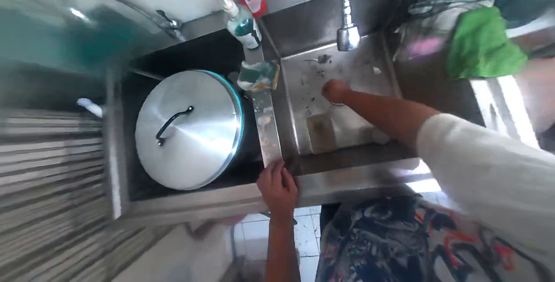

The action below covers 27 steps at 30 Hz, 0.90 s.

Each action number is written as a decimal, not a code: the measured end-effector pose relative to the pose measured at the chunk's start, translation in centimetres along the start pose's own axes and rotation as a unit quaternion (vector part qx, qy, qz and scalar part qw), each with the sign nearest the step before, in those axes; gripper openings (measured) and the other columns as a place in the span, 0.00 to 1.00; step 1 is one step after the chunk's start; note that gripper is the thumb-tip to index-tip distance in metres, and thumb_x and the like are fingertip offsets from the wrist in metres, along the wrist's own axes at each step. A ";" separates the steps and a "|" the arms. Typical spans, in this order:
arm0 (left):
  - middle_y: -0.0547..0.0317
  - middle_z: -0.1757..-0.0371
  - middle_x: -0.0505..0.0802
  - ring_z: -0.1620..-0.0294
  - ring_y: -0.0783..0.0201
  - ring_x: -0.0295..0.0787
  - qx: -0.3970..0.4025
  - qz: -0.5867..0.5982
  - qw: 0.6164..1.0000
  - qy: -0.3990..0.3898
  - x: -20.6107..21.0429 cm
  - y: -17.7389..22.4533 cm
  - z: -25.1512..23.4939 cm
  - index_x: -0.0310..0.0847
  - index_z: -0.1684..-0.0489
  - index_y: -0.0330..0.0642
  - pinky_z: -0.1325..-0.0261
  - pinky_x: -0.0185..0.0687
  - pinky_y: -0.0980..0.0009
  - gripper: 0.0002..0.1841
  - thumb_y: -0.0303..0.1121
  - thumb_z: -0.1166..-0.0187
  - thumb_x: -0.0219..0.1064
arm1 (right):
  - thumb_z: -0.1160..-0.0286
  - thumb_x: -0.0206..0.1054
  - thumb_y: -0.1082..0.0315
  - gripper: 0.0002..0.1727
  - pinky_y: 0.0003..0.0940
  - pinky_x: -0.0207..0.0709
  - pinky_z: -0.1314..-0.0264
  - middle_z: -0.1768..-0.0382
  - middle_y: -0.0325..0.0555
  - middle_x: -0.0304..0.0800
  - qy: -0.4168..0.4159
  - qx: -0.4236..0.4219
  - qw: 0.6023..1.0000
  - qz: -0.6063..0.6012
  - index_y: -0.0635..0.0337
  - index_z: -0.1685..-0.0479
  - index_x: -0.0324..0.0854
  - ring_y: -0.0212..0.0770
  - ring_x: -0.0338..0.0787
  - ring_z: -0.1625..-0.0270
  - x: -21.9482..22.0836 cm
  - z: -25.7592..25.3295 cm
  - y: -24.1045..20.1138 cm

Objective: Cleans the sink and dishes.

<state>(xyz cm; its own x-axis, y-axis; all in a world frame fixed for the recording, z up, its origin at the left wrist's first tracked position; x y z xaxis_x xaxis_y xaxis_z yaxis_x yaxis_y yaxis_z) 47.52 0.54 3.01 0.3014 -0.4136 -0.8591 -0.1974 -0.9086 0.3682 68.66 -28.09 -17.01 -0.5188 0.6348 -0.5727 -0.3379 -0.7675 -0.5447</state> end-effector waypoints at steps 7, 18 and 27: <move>0.47 0.47 0.90 0.41 0.55 0.83 -0.023 -0.006 0.999 0.043 -1.2 -2.1 0.3 0.88 0.55 0.45 0.32 0.71 0.62 0.14 0.41 0.16 0.58 | 0.22 0.70 0.58 0.28 0.65 0.75 0.24 0.28 0.67 0.82 0.188 0.275 0.928 -0.167 0.70 0.30 0.80 0.63 0.81 0.23 -5.6 -7.7 2.9; 0.56 0.47 0.83 0.37 0.65 0.76 -0.062 0.021 0.998 -0.001 -1.4 -2.1 0.0 0.84 0.59 0.52 0.27 0.65 0.70 0.05 0.37 0.21 0.62 | 0.23 0.70 0.53 0.29 0.64 0.74 0.24 0.29 0.67 0.83 0.205 0.308 0.919 -0.137 0.72 0.35 0.82 0.62 0.81 0.23 -7.6 -12.3 5.4; 0.56 0.48 0.84 0.37 0.64 0.77 -0.059 0.024 0.998 0.007 -1.5 -2.1 0.2 0.85 0.60 0.51 0.26 0.65 0.70 0.05 0.37 0.20 0.63 | 0.22 0.71 0.55 0.27 0.64 0.75 0.25 0.31 0.69 0.84 0.215 0.316 0.911 -0.155 0.74 0.41 0.84 0.64 0.82 0.24 -6.9 -13.3 5.4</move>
<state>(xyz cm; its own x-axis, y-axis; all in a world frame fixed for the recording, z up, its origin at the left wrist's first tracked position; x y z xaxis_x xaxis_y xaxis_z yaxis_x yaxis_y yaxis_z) 47.28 3.11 3.47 0.3079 -0.4563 -0.8349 -0.1001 -0.8882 0.4485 80.88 -35.42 -24.09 -0.0109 0.7018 -0.7123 -0.8708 -0.3568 -0.3382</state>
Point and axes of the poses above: each hand's wrist, its own z-axis away from the middle knuckle, its own x-axis out of the palm, y = z × x, the point moved 10 cm from there along -z, towards the middle knuckle
